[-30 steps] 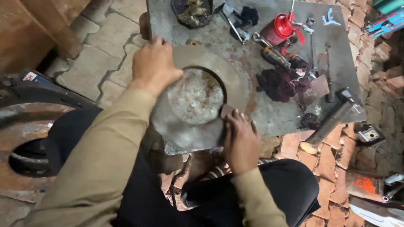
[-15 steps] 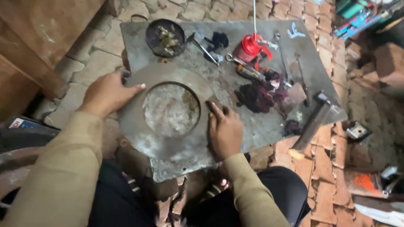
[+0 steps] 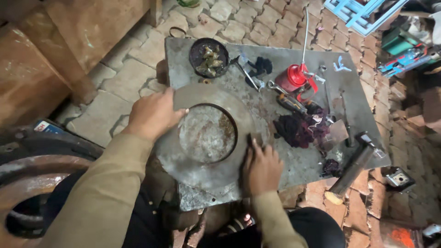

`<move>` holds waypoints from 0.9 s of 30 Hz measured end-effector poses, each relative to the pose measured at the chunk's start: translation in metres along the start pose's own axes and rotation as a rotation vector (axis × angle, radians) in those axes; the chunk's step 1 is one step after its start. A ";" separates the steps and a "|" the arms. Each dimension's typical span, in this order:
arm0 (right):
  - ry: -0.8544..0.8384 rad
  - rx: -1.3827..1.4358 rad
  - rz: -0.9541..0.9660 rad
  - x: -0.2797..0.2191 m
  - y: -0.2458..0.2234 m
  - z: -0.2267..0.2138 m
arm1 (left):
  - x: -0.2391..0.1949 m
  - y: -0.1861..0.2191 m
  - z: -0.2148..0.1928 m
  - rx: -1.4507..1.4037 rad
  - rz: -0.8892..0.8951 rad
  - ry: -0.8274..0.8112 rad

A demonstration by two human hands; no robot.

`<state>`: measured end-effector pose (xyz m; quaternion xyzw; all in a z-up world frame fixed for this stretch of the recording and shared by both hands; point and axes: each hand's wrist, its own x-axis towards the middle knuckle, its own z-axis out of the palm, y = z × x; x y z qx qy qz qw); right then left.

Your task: The person cleans a circular metal clutch plate by hand, using a small piece of sandpaper to scrub the surface of the plate while it sits on a metal workbench, and then handles a metal rod to check the assembly.

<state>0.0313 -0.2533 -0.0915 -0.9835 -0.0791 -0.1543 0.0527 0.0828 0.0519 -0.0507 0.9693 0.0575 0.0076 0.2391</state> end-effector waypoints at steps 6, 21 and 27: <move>-0.006 0.023 0.046 -0.010 -0.003 -0.001 | 0.009 0.001 -0.001 0.030 -0.017 0.015; 0.033 0.066 0.073 0.024 0.004 0.029 | -0.002 0.000 -0.001 0.061 0.028 0.020; 0.011 0.035 -0.010 0.010 -0.002 0.015 | -0.011 0.002 0.000 0.046 0.078 0.035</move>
